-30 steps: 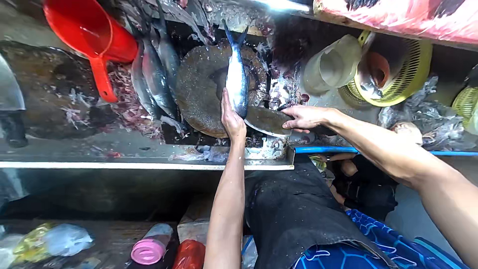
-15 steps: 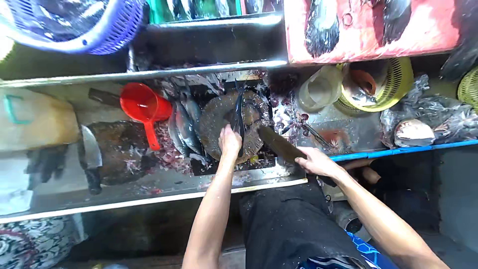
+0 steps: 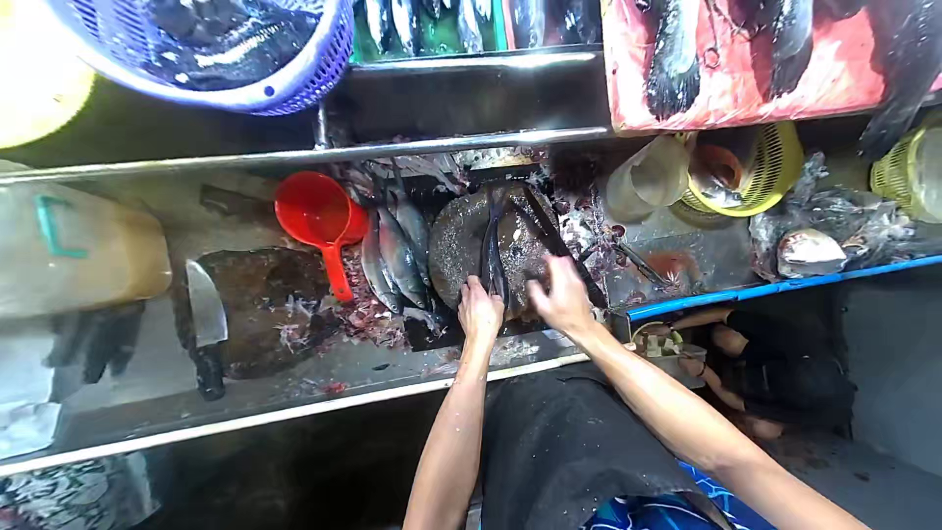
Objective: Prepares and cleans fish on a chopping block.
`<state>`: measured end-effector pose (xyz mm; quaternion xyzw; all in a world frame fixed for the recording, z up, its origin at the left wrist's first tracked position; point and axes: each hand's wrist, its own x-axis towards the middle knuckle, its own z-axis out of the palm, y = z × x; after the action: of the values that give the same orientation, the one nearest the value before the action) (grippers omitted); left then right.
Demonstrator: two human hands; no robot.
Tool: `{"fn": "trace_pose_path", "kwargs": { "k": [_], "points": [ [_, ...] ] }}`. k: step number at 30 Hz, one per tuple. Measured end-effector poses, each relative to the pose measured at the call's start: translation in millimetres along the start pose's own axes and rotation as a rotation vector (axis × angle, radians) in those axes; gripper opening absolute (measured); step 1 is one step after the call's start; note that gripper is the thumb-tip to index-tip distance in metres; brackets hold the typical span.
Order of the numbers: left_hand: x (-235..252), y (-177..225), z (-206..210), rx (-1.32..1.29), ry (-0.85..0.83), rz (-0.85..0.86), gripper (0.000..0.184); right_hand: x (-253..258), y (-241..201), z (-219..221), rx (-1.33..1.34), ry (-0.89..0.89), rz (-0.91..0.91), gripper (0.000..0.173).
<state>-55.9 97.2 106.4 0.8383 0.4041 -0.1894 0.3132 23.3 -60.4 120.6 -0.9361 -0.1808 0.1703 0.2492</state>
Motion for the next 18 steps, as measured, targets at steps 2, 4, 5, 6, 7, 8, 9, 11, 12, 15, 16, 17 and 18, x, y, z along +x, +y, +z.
{"fn": "trace_pose_path", "kwargs": {
  "k": [2,4,5,6,7,8,9,11,12,15,16,17,18],
  "points": [
    [-9.3,-0.5,-0.7,-0.026,-0.019,0.026,0.049,14.5,-21.8,30.7,0.175,-0.294,0.194,0.054],
    [-13.4,-0.4,-3.8,-0.066,-0.037,0.027,0.044,29.3,-30.5,52.9,0.244,-0.411,0.345,0.048],
    [-13.2,-1.4,-4.7,-0.097,-0.046,0.008,0.042,32.7,-32.3,58.0,0.255,-0.423,0.383,0.047],
    [-13.7,-4.0,-4.4,-0.144,-0.045,-0.017,0.040,32.4,-32.0,62.5,0.279,-0.418,0.411,0.046],
    [-15.4,-7.1,-2.5,-0.192,-0.038,-0.043,0.038,28.9,-30.8,66.3,0.308,-0.402,0.433,0.045],
    [-17.6,-8.9,1.0,-0.239,-0.021,-0.062,0.038,25.3,-28.6,69.4,0.330,-0.382,0.444,0.046],
    [-19.4,-9.5,5.4,-0.293,-0.001,-0.078,0.039,23.9,-25.5,72.0,0.346,-0.362,0.443,0.048],
    [-24.4,-12.9,13.0,-0.389,0.035,-0.097,0.041,20.7,-21.8,74.4,0.365,-0.356,0.426,0.047],
    [-26.5,-14.7,16.4,-0.429,0.052,-0.098,0.041,19.7,-20.3,74.0,0.378,-0.358,0.413,0.046],
    [-30.3,-19.8,22.8,-0.492,0.090,-0.069,0.038,16.6,-15.7,73.5,0.412,-0.354,0.376,0.046],
    [-30.6,-20.4,22.6,-0.501,0.097,-0.060,0.037,16.8,-14.7,73.6,0.415,-0.355,0.362,0.048],
    [-31.4,-20.8,21.4,-0.511,0.099,-0.054,0.036,17.0,-13.6,73.7,0.422,-0.363,0.347,0.049],
    [-31.8,-21.4,19.8,-0.519,0.100,-0.053,0.034,17.9,-12.1,74.5,0.429,-0.373,0.328,0.050]
  ]
}}
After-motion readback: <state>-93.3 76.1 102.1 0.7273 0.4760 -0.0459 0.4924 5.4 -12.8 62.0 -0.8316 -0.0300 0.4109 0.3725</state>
